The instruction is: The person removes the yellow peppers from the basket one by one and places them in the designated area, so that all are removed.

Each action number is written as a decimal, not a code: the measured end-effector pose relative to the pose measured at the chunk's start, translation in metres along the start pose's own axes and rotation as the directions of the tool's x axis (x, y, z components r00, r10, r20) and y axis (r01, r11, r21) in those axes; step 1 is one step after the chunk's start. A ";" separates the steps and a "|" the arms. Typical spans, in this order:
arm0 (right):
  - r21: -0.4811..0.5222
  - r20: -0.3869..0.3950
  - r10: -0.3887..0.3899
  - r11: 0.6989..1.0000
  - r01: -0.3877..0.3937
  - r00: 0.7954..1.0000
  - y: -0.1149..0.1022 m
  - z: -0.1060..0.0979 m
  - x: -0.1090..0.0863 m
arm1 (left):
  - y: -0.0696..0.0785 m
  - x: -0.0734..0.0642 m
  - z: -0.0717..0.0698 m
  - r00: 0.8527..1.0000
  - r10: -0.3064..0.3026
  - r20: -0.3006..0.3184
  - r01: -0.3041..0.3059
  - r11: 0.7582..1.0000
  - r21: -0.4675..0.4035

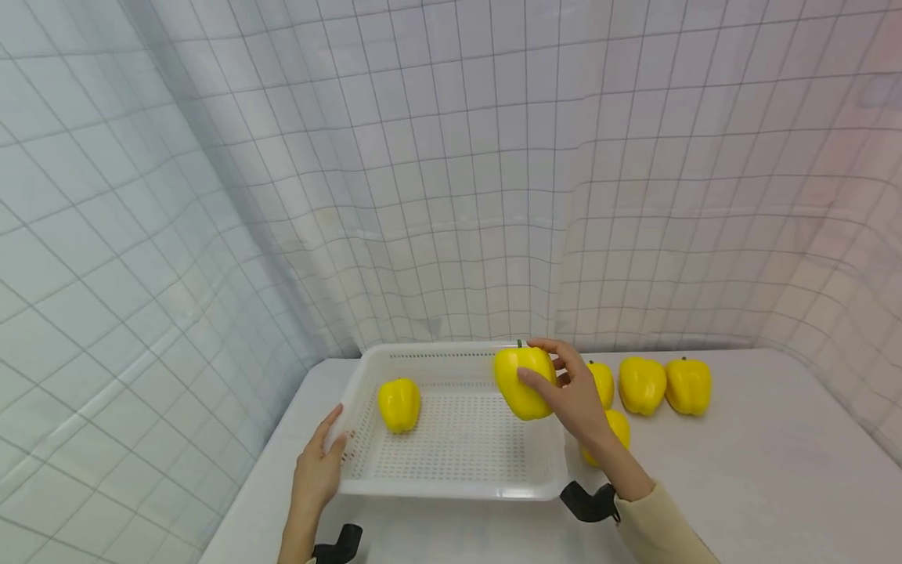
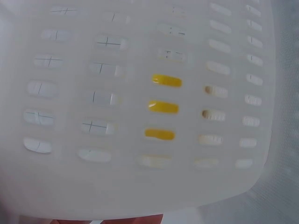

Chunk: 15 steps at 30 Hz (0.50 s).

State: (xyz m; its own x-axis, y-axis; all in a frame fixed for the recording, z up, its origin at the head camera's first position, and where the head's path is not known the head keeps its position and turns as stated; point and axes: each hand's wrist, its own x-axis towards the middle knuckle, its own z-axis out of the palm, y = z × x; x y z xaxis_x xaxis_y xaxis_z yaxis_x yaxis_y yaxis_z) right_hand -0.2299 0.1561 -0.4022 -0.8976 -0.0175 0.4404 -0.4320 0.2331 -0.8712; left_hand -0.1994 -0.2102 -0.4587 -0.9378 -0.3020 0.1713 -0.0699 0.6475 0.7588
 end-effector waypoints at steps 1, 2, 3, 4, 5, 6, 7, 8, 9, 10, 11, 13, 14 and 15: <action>0.034 -0.021 -0.029 0.999 0.030 0.999 0.009 -0.002 -0.002 | 0.000 0.000 0.000 1.000 0.001 -0.001 -0.001 1.000 0.001; 0.045 -0.040 -0.043 0.998 0.045 0.998 0.013 -0.004 -0.003 | -0.001 0.000 0.001 1.000 0.003 -0.004 -0.003 1.000 0.004; 0.094 -0.058 -0.083 0.992 0.088 0.995 0.026 -0.007 -0.003 | -0.001 -0.001 0.001 1.000 0.003 -0.006 -0.003 1.000 0.003; 0.124 -0.075 -0.100 0.986 0.109 0.992 0.032 -0.008 -0.004 | -0.001 -0.001 0.001 1.000 0.003 -0.007 -0.003 1.000 0.002; 0.136 -0.089 -0.115 0.983 0.126 0.989 0.039 -0.011 -0.005 | -0.001 -0.001 0.001 1.000 0.004 -0.007 -0.004 1.000 0.000; 0.158 -0.100 -0.124 0.978 0.139 0.987 0.045 -0.013 -0.006 | -0.001 -0.001 0.001 1.000 0.006 -0.009 -0.006 1.000 -0.001; 0.208 -0.108 -0.147 0.964 0.167 0.983 0.057 -0.016 -0.006 | 0.000 -0.001 0.001 1.000 0.007 -0.010 -0.007 1.000 -0.003; 0.191 -0.119 -0.138 0.969 0.159 0.983 0.059 -0.018 -0.008 | 0.000 -0.001 0.001 1.000 0.008 -0.011 -0.008 1.000 -0.005; 0.190 -0.130 -0.137 0.969 0.160 0.982 0.061 -0.020 -0.010 | 0.000 -0.001 0.001 1.000 0.009 -0.011 -0.009 1.000 -0.008; 0.162 -0.139 -0.112 0.978 0.134 0.984 0.054 -0.022 -0.014 | 0.000 -0.001 0.001 1.000 0.008 -0.012 -0.008 1.000 -0.010; 0.178 -0.150 -0.116 0.974 0.142 0.982 0.057 -0.024 -0.015 | 0.001 -0.001 0.001 1.000 0.007 -0.013 -0.007 1.000 -0.012; 0.170 -0.174 -0.099 0.977 0.128 0.980 0.053 -0.028 -0.020 | 0.002 -0.001 0.001 1.000 0.007 -0.016 -0.008 1.000 -0.015; 0.126 -0.190 -0.068 0.988 0.093 0.980 0.044 -0.029 -0.023 | 0.002 -0.001 0.001 1.000 0.008 -0.018 -0.008 1.000 -0.016; 0.122 -0.199 -0.054 0.989 0.080 0.978 0.041 -0.032 -0.025 | 0.002 0.000 0.000 1.000 0.008 -0.018 -0.008 1.000 -0.017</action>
State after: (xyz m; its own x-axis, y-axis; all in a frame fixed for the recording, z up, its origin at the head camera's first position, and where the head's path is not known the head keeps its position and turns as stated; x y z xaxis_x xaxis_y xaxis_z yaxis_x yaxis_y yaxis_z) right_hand -0.2227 0.1968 -0.4422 -0.8374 0.1640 0.5215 -0.5096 0.1109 -0.8532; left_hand -0.1993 -0.2082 -0.4572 -0.9319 -0.3098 0.1887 -0.0567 0.6381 0.7679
